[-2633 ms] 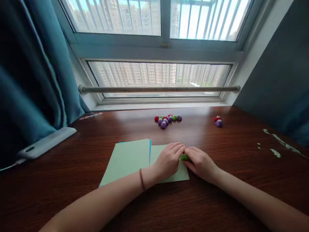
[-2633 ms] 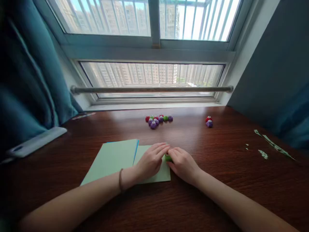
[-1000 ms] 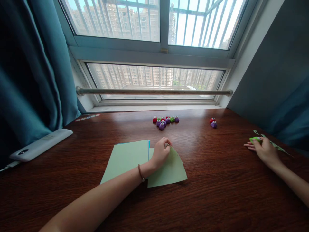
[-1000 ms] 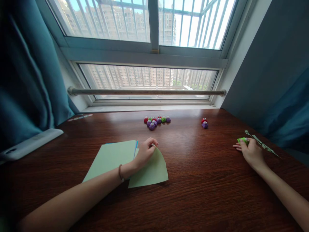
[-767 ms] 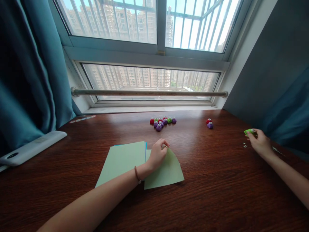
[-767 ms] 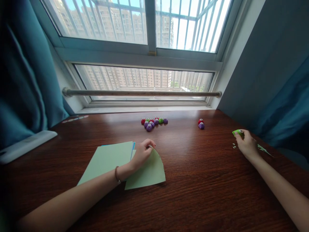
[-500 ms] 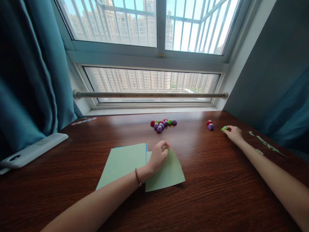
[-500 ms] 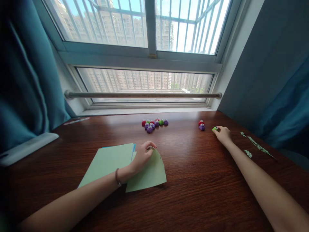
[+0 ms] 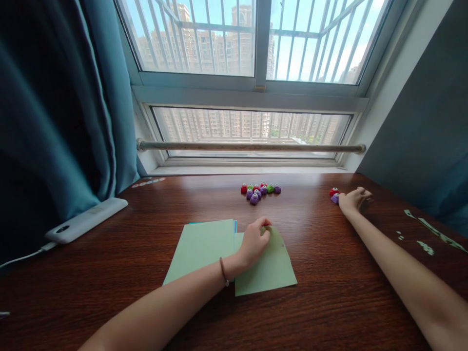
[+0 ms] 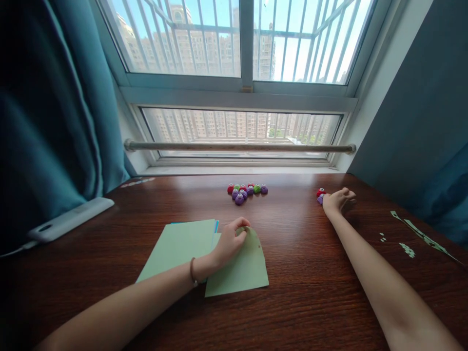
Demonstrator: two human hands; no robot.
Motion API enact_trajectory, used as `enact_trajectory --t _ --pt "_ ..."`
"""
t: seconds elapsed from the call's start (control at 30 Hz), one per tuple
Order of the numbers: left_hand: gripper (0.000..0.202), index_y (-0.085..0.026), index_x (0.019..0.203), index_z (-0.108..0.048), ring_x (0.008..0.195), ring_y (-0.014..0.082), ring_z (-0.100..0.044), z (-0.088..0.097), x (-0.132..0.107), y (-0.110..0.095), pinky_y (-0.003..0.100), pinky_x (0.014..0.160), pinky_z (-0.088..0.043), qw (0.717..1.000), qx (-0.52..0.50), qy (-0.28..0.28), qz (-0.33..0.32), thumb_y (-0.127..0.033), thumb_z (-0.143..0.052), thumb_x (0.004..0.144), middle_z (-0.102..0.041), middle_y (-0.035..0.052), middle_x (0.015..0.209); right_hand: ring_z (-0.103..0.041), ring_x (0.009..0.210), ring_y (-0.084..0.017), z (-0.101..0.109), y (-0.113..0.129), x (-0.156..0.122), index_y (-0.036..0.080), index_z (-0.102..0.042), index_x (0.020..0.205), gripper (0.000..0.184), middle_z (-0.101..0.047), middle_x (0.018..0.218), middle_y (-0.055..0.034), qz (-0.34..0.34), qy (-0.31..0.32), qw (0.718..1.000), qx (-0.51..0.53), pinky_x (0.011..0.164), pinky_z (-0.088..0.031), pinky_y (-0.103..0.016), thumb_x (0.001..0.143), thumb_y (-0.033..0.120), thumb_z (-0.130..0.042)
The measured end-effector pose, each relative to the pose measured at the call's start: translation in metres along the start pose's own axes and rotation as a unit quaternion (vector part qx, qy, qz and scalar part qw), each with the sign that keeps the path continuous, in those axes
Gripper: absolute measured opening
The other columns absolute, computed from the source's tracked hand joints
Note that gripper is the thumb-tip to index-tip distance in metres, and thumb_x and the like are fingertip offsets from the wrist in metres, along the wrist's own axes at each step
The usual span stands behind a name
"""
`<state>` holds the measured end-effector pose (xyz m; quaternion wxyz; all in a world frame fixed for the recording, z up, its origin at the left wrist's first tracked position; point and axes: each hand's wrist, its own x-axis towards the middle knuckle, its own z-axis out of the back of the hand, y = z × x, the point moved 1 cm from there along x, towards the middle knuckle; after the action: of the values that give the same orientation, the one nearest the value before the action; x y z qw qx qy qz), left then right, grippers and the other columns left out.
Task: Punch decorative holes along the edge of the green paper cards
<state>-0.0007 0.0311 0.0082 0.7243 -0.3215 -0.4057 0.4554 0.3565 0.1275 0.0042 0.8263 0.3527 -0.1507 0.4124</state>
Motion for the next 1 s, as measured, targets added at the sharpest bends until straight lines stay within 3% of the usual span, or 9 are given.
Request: enact_trajectory --t 0.1,0.17,0.3,0.4,0.5,0.6,0.73,0.9,1.0 --pt "0.018 -0.017 0.076 -0.054 0.075 0.0148 -0.053 0.0 0.0 0.0 0.026 0.07 -0.039 1.0 -0.006 0.004 -0.002 -0.007 -0.041 0.07 -0.059 -0.0002 0.076 -0.042 0.111 -0.034 0.003 0.052 -0.02 0.004 -0.045 0.111 0.036 -0.043 0.12 -0.0265 0.083 0.034 0.996 0.026 0.087 -0.033 -0.045 0.08 0.023 -0.043" --pt "0.019 -0.017 0.077 -0.054 0.076 0.0151 -0.053 0.0 0.0 0.0 0.026 0.071 -0.039 1.0 -0.009 0.005 -0.003 -0.007 -0.041 0.07 -0.059 0.0002 0.077 -0.055 0.093 -0.025 0.002 0.091 -0.04 0.014 -0.056 0.092 0.02 -0.06 0.096 -0.0141 0.17 0.103 0.979 0.053 0.079 -0.039 -0.035 0.083 0.027 -0.043" --pt "0.022 -0.017 0.078 -0.054 0.077 0.0153 -0.053 0.001 0.0 -0.001 0.027 0.073 -0.039 1.0 -0.014 0.009 -0.011 -0.004 -0.04 0.068 -0.059 0.0003 0.077 -0.06 0.07 -0.02 0.001 0.166 -0.093 0.019 -0.058 0.081 0.028 -0.064 0.072 -0.006 0.299 0.201 0.928 0.09 0.064 -0.04 -0.028 0.087 0.04 -0.041" --pt "0.022 -0.017 0.079 -0.053 0.077 0.0156 -0.053 0.001 -0.001 -0.002 0.028 0.075 -0.04 1.0 -0.017 0.009 -0.016 -0.004 -0.04 0.068 -0.058 0.0007 0.078 -0.06 0.082 -0.02 0.003 0.206 -0.127 0.021 -0.056 0.098 0.025 -0.065 0.09 -0.0058 0.371 0.233 0.891 0.117 0.067 -0.041 -0.026 0.087 0.04 -0.044" --pt "0.024 -0.017 0.083 -0.051 0.082 0.0163 -0.054 0.001 -0.001 -0.001 0.029 0.078 -0.041 1.0 -0.021 -0.001 -0.017 -0.002 -0.04 0.068 -0.059 0.0019 0.083 -0.059 0.089 -0.02 0.003 0.226 -0.145 0.023 -0.055 0.105 0.027 -0.06 0.105 -0.0059 0.411 0.26 0.864 0.131 0.069 -0.042 -0.026 0.084 0.039 -0.05" --pt "0.028 -0.017 0.088 -0.049 0.086 0.0164 -0.055 -0.001 -0.001 0.002 0.029 0.081 -0.042 0.999 -0.03 -0.012 -0.014 -0.001 -0.04 0.067 -0.058 0.0028 0.086 -0.059 0.084 -0.023 -0.002 0.227 -0.15 0.018 -0.059 0.093 0.027 -0.058 0.102 -0.0098 0.405 0.273 0.862 0.133 0.068 -0.044 -0.03 0.08 0.042 -0.054" --pt "0.03 -0.017 0.091 -0.047 0.086 0.0164 -0.055 -0.002 -0.001 0.005 0.029 0.081 -0.043 0.999 -0.039 -0.021 -0.011 -0.001 -0.041 0.068 -0.057 0.0031 0.087 -0.058 0.084 -0.021 -0.003 0.21 -0.146 0.016 -0.058 0.093 0.023 -0.056 0.101 -0.0099 0.366 0.274 0.875 0.157 0.071 -0.046 -0.031 0.073 0.026 -0.063" --pt "0.029 -0.017 0.093 -0.046 0.086 0.0163 -0.054 -0.002 -0.001 0.005 0.03 0.082 -0.042 0.999 -0.043 -0.028 -0.015 -0.002 -0.04 0.069 -0.056 0.0031 0.087 -0.059 0.083 -0.016 0.021 0.159 -0.139 0.013 -0.057 0.093 0.035 -0.057 0.097 -0.0077 0.308 0.272 0.882 0.231 0.075 -0.049 -0.028 0.066 0.031 -0.07" --pt "0.027 -0.017 0.093 -0.047 0.084 0.0162 -0.054 -0.002 -0.001 0.005 0.03 0.08 -0.042 0.998 -0.043 -0.032 -0.016 -0.003 -0.041 0.071 -0.055 0.003 0.084 -0.062 0.081 -0.017 0.047 0.118 -0.143 0.015 -0.059 0.087 0.035 -0.062 0.09 -0.006 0.228 0.313 0.848 0.363 0.076 -0.051 -0.031 0.064 0.039 -0.071"
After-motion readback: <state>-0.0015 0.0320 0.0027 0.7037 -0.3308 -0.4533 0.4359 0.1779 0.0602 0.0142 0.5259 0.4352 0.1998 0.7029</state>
